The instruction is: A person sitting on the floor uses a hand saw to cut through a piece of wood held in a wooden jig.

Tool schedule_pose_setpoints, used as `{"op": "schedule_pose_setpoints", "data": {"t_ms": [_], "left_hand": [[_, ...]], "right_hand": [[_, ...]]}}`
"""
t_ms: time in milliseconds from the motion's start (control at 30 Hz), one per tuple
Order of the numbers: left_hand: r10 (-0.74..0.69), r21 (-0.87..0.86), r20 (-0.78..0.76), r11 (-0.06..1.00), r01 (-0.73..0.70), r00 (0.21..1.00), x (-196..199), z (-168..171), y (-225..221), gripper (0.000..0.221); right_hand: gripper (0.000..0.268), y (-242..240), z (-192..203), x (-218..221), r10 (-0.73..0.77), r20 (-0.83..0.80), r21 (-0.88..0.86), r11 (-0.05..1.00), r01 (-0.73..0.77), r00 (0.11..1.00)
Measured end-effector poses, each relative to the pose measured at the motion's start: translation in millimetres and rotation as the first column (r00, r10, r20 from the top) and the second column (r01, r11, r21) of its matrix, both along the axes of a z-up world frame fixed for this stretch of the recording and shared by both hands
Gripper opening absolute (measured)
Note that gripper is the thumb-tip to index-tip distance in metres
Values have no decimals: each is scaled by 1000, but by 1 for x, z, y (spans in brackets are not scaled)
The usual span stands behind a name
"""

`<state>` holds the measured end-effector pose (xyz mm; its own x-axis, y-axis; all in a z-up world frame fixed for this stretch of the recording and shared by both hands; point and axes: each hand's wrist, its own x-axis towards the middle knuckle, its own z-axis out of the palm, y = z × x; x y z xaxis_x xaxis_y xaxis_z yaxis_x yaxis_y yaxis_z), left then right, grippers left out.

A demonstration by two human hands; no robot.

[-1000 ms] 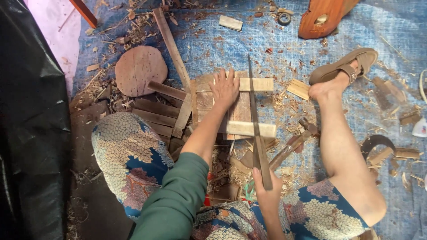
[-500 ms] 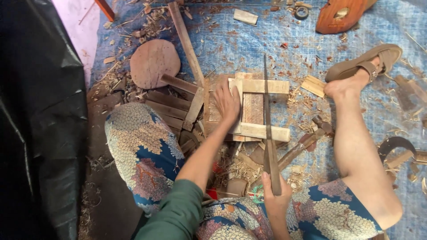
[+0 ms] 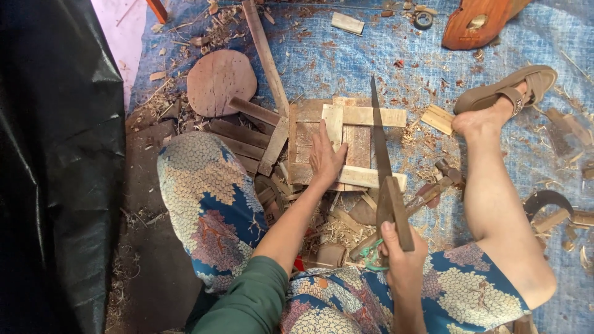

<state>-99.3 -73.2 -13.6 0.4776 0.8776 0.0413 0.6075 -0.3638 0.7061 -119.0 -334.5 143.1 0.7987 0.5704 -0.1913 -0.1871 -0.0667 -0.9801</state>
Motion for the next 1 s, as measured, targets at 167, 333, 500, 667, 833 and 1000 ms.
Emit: {"op": "schedule_pose_setpoints", "data": {"t_ms": [167,333,500,667,833,1000], "left_hand": [[20,22,-20,1000,-19,1000,3,-4,0,99],[32,-6,-50,999,-32,998,3,2,-2,99],[36,-148,18,988,-32,999,-1,21,-4,97],[11,-50,-50,999,-14,999,1,14,-3,98],[-1,-96,-59,995,-4,998,2,19,-2,98],[3,-90,-70,996,-9,998,2,19,-4,96]], "right_hand": [[21,2,19,13,21,-33,34,999,-19,999],[25,1,32,36,7,-159,5,1000,-7,987],[26,34,95,59,105,-155,77,993,-94,982],[16,59,135,91,213,-356,309,946,-101,910],[17,59,131,78,268,-314,378,915,-139,911],[25,13,62,43,55,-255,-107,991,-84,965]]}}
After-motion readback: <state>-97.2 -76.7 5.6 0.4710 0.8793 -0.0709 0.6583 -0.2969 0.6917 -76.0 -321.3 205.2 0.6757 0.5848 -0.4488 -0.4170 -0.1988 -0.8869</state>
